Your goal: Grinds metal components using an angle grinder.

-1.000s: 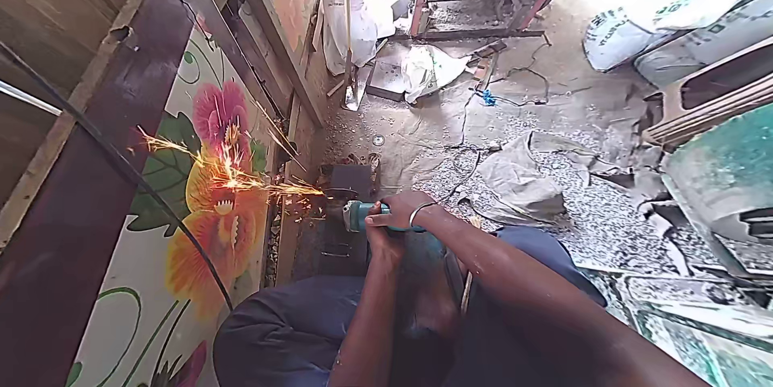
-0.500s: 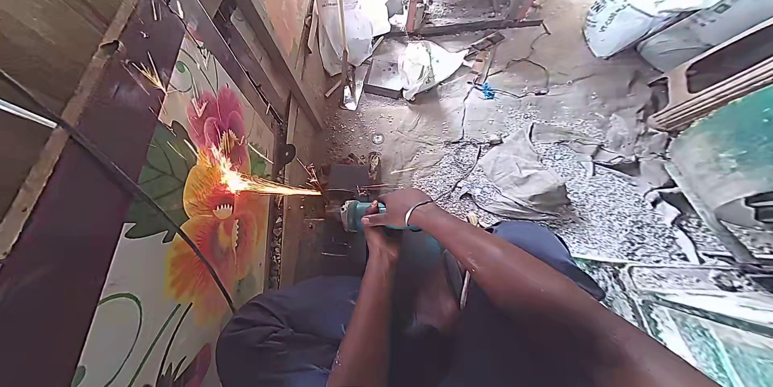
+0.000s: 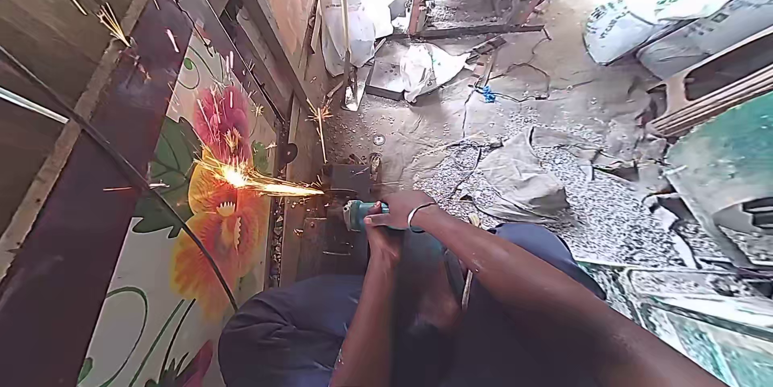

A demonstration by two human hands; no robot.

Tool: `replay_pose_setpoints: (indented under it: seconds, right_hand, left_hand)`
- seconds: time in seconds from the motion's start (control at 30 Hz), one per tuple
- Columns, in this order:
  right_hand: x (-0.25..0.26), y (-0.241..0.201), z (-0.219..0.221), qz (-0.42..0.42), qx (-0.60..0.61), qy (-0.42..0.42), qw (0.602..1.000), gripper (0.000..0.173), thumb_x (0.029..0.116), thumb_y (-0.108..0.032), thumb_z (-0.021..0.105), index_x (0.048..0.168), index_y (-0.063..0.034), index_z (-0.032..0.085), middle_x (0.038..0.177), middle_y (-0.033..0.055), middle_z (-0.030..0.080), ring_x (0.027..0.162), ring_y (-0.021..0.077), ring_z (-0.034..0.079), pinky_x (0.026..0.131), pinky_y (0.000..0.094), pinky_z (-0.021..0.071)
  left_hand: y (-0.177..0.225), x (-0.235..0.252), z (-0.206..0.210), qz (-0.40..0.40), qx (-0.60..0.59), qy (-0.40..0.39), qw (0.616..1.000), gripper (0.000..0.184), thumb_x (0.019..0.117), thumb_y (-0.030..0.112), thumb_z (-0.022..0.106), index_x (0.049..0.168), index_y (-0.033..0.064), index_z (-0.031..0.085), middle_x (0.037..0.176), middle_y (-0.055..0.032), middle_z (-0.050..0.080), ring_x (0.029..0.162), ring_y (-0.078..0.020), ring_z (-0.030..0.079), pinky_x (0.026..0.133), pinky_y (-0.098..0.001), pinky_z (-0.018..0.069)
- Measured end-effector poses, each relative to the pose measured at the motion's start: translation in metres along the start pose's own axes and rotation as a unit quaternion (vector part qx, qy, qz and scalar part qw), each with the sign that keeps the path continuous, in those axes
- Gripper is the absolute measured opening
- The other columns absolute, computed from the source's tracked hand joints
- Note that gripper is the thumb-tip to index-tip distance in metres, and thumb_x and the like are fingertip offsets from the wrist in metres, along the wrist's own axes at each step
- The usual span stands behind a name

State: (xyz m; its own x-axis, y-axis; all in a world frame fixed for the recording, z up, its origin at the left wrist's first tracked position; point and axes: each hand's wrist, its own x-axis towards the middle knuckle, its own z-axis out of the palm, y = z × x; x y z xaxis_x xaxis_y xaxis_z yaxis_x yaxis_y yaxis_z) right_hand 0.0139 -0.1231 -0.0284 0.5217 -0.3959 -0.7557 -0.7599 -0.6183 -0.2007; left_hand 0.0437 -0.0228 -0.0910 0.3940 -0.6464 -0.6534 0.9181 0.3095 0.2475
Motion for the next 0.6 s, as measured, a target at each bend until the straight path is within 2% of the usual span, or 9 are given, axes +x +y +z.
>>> replay_pose_setpoints:
  seconds: [0.13,0.27,0.4,0.5,0.6]
  right_hand:
    - [0.0,0.0,-0.001,-0.011,0.006,0.001,1.0,0.097,0.0825,-0.094,0.04,0.137,-0.017,0.063,0.127,0.02,0.069,0.121,0.0431,0.064,0.094,0.0711,0.0481]
    - [-0.003,-0.003,0.0,0.0,0.007,0.01,1.0,0.097,0.0812,-0.095,0.04,0.134,-0.0166,0.065,0.126,0.0203,0.069,0.119,0.0431,0.065,0.093,0.0706,0.0488]
    - [-0.008,-0.007,-0.002,0.012,-0.006,0.005,1.0,0.098,0.0808,-0.095,0.041,0.137,-0.0176,0.063,0.127,0.0195,0.069,0.119,0.0421,0.065,0.093,0.0697,0.0495]
    - [-0.008,-0.007,-0.002,0.012,-0.015,0.007,1.0,0.1,0.0796,-0.096,0.039,0.135,-0.0173,0.064,0.125,0.0202,0.069,0.118,0.043,0.065,0.093,0.0705,0.0493]
    - [-0.005,-0.007,-0.003,0.009,-0.018,-0.006,1.0,0.102,0.0805,-0.096,0.038,0.138,-0.015,0.062,0.128,0.0219,0.068,0.121,0.0439,0.063,0.095,0.0702,0.0484]
  left_hand:
    - [-0.001,0.004,-0.001,0.024,0.024,0.012,0.999,0.02,0.1049,0.025,0.044,0.108,0.0098,0.057,0.09,-0.0097,0.066,0.083,-0.0231,0.068,0.074,-0.0444,0.0586]
    - [0.003,-0.004,0.006,0.022,0.037,0.02,0.999,0.018,0.1039,0.025,0.045,0.109,0.0116,0.056,0.091,-0.0086,0.066,0.085,-0.0227,0.068,0.075,-0.045,0.0585]
    - [0.005,-0.005,0.001,0.008,0.026,0.005,1.0,0.017,0.104,0.024,0.046,0.11,0.0115,0.056,0.092,-0.0097,0.066,0.085,-0.0234,0.068,0.074,-0.0452,0.059]
    - [0.004,-0.007,0.0,0.013,0.029,0.009,0.999,0.017,0.1051,0.022,0.045,0.112,0.0103,0.055,0.094,-0.0099,0.065,0.086,-0.0224,0.067,0.074,-0.0434,0.0587]
    - [0.006,-0.009,0.005,0.015,0.024,0.019,0.999,0.012,0.1041,0.019,0.047,0.105,0.0115,0.056,0.09,-0.0071,0.065,0.083,-0.0194,0.067,0.072,-0.0404,0.0593]
